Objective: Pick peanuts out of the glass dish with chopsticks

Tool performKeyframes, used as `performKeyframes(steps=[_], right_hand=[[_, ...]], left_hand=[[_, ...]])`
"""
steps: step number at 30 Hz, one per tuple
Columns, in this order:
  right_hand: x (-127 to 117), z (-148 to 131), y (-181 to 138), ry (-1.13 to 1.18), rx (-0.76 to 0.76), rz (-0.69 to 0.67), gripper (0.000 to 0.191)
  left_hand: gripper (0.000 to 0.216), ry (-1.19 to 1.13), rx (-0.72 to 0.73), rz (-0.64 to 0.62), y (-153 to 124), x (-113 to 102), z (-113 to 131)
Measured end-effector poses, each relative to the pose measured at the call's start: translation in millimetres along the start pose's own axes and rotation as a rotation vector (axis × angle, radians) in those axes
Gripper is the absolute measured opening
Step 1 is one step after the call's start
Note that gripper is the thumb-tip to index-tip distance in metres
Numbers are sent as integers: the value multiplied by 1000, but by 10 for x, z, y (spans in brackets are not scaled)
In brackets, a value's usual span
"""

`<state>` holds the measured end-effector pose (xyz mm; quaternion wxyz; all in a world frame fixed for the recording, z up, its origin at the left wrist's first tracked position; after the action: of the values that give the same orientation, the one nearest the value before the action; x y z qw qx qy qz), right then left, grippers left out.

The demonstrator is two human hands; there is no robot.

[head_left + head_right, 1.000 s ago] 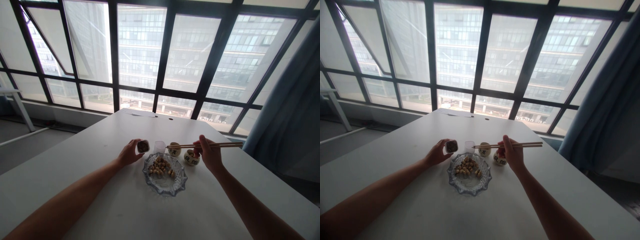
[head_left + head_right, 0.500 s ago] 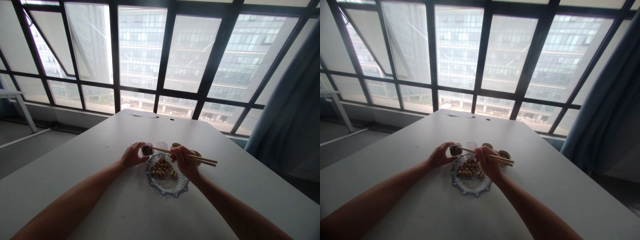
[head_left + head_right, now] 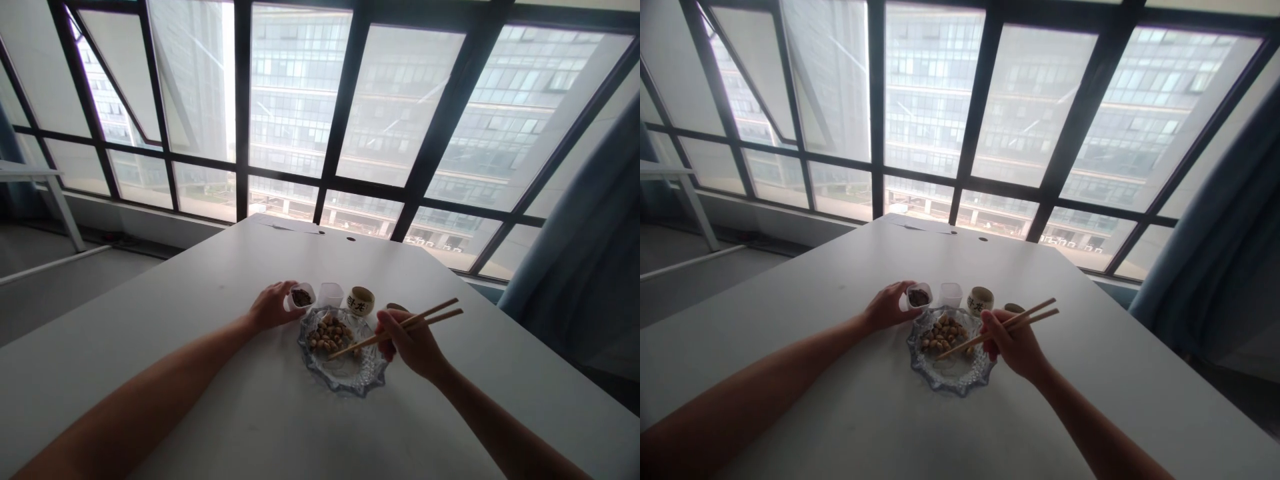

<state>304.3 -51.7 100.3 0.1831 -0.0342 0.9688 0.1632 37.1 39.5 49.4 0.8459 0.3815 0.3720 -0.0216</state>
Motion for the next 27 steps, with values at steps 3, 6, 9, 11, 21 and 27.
performKeyframes(steps=[3, 6, 9, 11, 21, 27], right_hand=[[-7, 65, -100, -52, 4, -59, 50], [-114, 139, -115, -67, -72, 119, 47], [-182, 229, -131, -38, -119, 268, 44], [-131, 252, -148, -42, -143, 241, 42], [256, -175, -218, -329, -479, 6, 28], [266, -182, -162, -323, -493, -53, 26]], left_hand=[[60, 11, -18, -1, -1, -8, -5], [60, 24, -43, -9, 2, -18, -8], [60, 24, -47, -11, 9, -24, 2], [61, 25, -53, -5, 12, -20, -3], [63, 16, -75, -13, -3, 25, -80], [63, 27, -91, -34, 4, 13, -33]])
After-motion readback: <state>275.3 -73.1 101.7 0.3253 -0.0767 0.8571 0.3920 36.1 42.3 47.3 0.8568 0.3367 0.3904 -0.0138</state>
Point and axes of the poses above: each hand's wrist, its own y-axis towards the middle knuckle, its own x-axis out of the palm, z = x × y, the point moved 6 cm from there along y, towards the middle knuckle, and after that the axes turned 7 degrees about -y, right-handed, at the moved point
